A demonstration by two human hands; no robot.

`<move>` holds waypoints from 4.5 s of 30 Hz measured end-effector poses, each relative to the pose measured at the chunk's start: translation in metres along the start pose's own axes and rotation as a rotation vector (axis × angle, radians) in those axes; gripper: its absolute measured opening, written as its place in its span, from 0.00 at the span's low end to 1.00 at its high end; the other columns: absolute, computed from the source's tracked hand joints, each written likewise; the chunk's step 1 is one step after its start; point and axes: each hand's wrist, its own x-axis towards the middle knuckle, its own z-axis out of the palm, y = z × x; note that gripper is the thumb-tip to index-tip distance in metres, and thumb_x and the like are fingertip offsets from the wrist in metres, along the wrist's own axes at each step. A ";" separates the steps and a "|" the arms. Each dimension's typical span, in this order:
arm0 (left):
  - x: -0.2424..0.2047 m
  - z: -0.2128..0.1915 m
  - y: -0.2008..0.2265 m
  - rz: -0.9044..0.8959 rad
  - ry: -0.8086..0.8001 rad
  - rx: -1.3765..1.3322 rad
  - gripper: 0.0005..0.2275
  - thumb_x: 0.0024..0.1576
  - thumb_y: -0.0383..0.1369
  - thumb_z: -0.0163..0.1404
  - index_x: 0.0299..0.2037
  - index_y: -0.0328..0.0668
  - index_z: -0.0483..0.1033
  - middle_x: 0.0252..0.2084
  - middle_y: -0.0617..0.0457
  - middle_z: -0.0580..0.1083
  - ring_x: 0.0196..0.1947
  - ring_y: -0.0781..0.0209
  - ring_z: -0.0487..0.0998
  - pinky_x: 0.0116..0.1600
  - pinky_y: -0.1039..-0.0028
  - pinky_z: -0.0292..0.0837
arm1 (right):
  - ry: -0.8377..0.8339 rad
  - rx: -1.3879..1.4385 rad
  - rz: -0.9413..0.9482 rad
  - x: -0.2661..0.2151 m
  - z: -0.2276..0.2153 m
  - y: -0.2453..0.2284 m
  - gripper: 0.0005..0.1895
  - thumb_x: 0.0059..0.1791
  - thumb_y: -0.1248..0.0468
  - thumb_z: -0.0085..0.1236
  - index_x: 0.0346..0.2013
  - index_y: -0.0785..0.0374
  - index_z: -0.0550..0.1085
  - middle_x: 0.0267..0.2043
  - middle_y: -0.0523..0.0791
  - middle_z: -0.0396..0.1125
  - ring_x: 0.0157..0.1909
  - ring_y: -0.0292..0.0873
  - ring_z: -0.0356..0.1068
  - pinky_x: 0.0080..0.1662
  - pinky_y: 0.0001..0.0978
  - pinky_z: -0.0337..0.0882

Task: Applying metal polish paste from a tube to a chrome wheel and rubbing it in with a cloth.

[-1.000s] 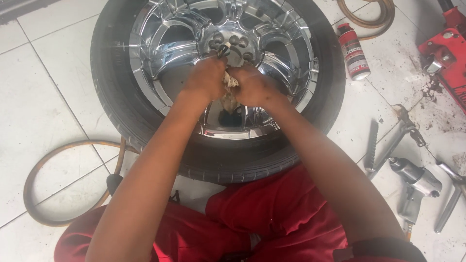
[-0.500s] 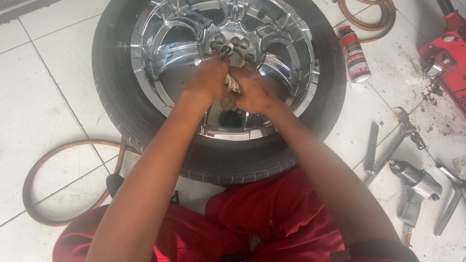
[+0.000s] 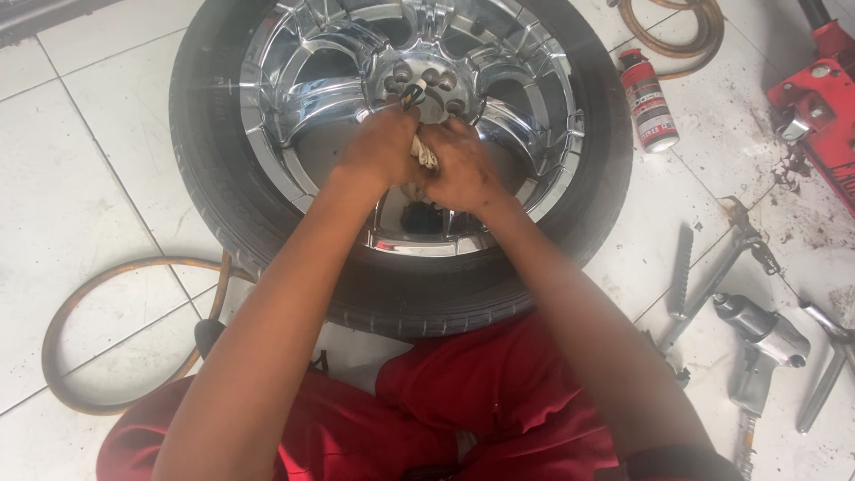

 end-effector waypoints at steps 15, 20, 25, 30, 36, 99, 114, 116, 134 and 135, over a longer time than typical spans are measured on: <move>0.001 0.019 -0.015 -0.019 0.077 -0.021 0.22 0.42 0.31 0.67 0.46 0.37 0.76 0.46 0.38 0.75 0.50 0.38 0.77 0.53 0.54 0.74 | 0.117 -0.074 0.097 -0.007 0.011 0.006 0.21 0.39 0.63 0.66 0.45 0.63 0.73 0.50 0.52 0.68 0.61 0.61 0.62 0.63 0.53 0.59; 0.006 0.023 -0.022 0.026 0.080 -0.011 0.24 0.40 0.31 0.68 0.47 0.36 0.75 0.47 0.36 0.75 0.49 0.37 0.77 0.53 0.54 0.74 | 0.064 -0.045 0.081 -0.008 0.013 0.014 0.23 0.42 0.61 0.66 0.49 0.64 0.72 0.50 0.53 0.68 0.60 0.61 0.63 0.66 0.56 0.56; 0.001 0.019 -0.022 0.028 0.060 -0.039 0.23 0.42 0.33 0.69 0.47 0.37 0.76 0.45 0.38 0.76 0.50 0.37 0.77 0.54 0.53 0.73 | 0.051 0.006 0.023 -0.011 0.023 0.032 0.23 0.46 0.63 0.63 0.54 0.65 0.71 0.51 0.52 0.68 0.62 0.58 0.66 0.70 0.62 0.49; 0.001 0.017 -0.017 -0.025 0.067 -0.032 0.22 0.42 0.33 0.69 0.46 0.38 0.76 0.46 0.38 0.76 0.50 0.38 0.77 0.54 0.55 0.73 | 0.020 0.005 0.139 -0.006 0.021 0.028 0.17 0.44 0.60 0.67 0.44 0.61 0.73 0.47 0.50 0.69 0.58 0.57 0.67 0.71 0.59 0.52; -0.004 0.005 -0.009 -0.049 0.034 -0.055 0.23 0.41 0.32 0.69 0.47 0.38 0.76 0.46 0.38 0.76 0.50 0.38 0.77 0.53 0.54 0.73 | 0.059 0.024 0.077 -0.006 0.019 0.023 0.24 0.42 0.60 0.67 0.48 0.65 0.71 0.48 0.52 0.68 0.59 0.59 0.65 0.67 0.62 0.50; 0.004 0.017 -0.019 -0.035 0.052 -0.086 0.20 0.43 0.31 0.66 0.46 0.38 0.76 0.45 0.37 0.76 0.49 0.37 0.78 0.53 0.54 0.73 | 0.062 0.010 0.124 -0.006 0.019 0.026 0.20 0.40 0.59 0.66 0.43 0.64 0.73 0.47 0.50 0.69 0.57 0.56 0.67 0.68 0.56 0.54; -0.049 -0.016 -0.034 0.015 0.130 -0.456 0.21 0.54 0.37 0.62 0.58 0.45 0.75 0.52 0.38 0.77 0.53 0.40 0.79 0.55 0.57 0.73 | 0.095 0.007 0.118 -0.006 0.028 0.035 0.18 0.44 0.56 0.64 0.42 0.64 0.74 0.45 0.50 0.69 0.56 0.56 0.68 0.67 0.56 0.55; -0.056 -0.015 -0.034 -0.002 0.167 -0.469 0.22 0.55 0.36 0.61 0.59 0.46 0.75 0.52 0.37 0.77 0.54 0.39 0.79 0.56 0.58 0.73 | 0.091 -0.014 0.126 -0.005 0.022 0.028 0.18 0.43 0.57 0.63 0.42 0.64 0.74 0.46 0.51 0.69 0.56 0.56 0.68 0.66 0.55 0.56; -0.070 -0.023 -0.027 -0.040 0.232 -0.439 0.23 0.55 0.31 0.59 0.62 0.41 0.73 0.55 0.34 0.75 0.52 0.34 0.78 0.54 0.54 0.73 | 0.307 0.500 0.442 -0.002 -0.012 0.023 0.22 0.50 0.74 0.47 0.59 0.63 0.73 0.58 0.49 0.70 0.62 0.44 0.69 0.64 0.38 0.66; -0.069 -0.021 -0.028 -0.037 0.227 -0.442 0.22 0.55 0.31 0.58 0.61 0.41 0.73 0.55 0.35 0.75 0.52 0.34 0.78 0.54 0.53 0.73 | 0.498 0.459 0.293 -0.004 -0.018 0.026 0.27 0.48 0.78 0.44 0.62 0.66 0.72 0.64 0.50 0.67 0.69 0.44 0.64 0.69 0.36 0.60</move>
